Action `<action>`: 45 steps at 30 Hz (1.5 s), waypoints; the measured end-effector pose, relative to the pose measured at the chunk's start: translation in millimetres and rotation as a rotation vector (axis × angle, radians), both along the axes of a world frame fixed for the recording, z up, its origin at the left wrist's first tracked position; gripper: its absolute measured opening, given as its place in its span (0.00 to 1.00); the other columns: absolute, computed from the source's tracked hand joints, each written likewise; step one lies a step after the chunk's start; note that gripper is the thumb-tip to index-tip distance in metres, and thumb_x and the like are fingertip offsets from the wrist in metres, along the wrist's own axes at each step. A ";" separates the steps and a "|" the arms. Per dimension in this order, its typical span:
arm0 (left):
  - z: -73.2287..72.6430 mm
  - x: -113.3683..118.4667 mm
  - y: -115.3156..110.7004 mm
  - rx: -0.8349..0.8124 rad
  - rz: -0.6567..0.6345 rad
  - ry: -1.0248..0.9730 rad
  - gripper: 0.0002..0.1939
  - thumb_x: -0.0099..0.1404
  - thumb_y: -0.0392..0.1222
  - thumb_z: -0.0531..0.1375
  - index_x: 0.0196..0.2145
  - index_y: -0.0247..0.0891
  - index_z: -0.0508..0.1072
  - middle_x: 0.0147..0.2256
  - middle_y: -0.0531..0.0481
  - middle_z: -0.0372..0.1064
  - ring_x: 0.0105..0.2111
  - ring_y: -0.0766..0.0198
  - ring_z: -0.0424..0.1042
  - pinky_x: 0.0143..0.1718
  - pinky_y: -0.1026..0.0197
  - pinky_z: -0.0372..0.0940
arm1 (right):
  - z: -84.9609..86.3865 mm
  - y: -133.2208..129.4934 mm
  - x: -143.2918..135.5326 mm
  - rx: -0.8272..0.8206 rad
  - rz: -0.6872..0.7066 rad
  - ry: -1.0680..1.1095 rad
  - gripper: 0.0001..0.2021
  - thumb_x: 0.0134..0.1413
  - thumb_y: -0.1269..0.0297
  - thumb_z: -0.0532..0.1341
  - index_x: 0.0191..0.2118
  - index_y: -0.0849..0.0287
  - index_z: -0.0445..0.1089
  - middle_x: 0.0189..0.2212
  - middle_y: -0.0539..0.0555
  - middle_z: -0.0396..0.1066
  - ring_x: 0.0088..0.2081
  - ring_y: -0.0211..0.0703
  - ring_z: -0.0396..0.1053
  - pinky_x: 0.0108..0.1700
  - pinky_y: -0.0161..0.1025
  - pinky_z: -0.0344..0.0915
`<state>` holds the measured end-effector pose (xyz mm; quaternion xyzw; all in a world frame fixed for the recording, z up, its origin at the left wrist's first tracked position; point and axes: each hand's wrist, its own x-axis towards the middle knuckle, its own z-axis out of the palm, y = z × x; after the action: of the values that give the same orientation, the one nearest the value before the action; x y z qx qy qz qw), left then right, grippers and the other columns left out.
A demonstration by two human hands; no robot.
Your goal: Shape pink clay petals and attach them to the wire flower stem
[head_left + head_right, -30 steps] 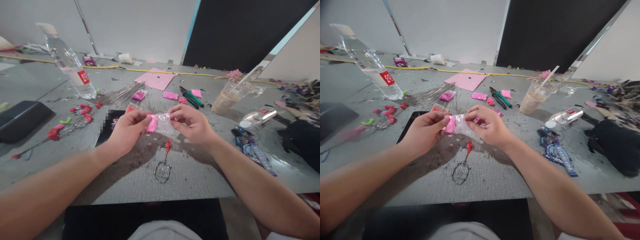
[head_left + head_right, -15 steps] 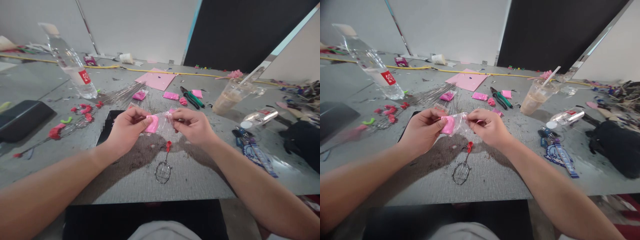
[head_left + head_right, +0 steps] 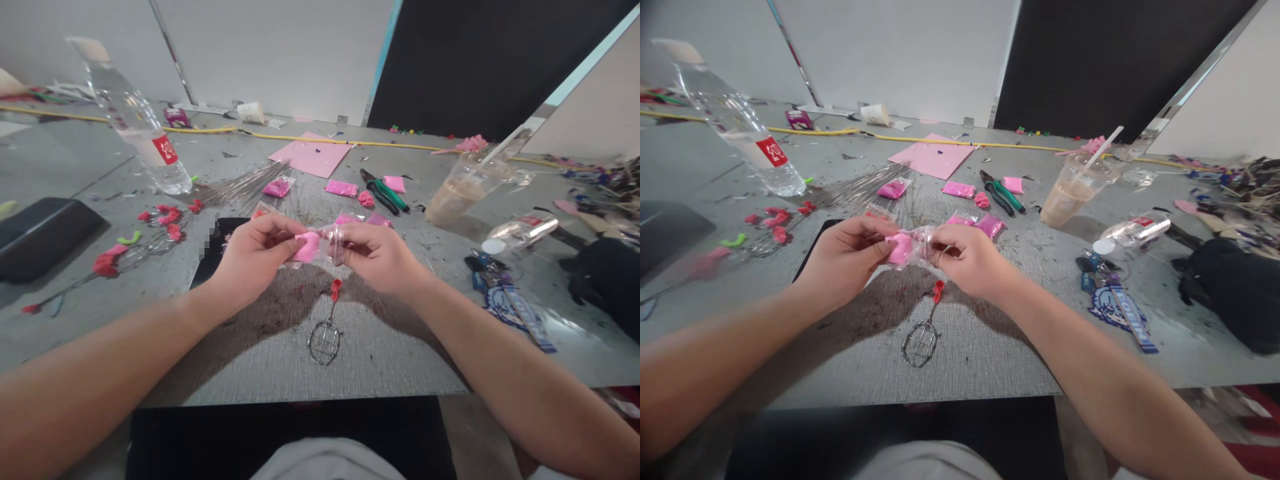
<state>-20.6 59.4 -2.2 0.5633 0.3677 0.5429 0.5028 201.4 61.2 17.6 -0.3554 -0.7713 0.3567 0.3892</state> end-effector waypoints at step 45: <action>7.2 5.5 -6.8 -0.023 0.066 0.177 0.06 0.61 0.40 0.71 0.32 0.38 0.77 0.30 0.53 0.73 0.29 0.66 0.71 0.33 0.63 0.68 | -6.2 -5.1 -9.6 0.012 0.041 -0.096 0.02 0.62 0.68 0.64 0.40 0.58 0.75 0.34 0.52 0.77 0.34 0.40 0.73 0.35 0.37 0.66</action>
<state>-15.0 52.6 5.0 0.5908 0.4352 0.5030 0.4567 191.8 56.1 11.4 -0.3537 -0.7983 0.3425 0.3467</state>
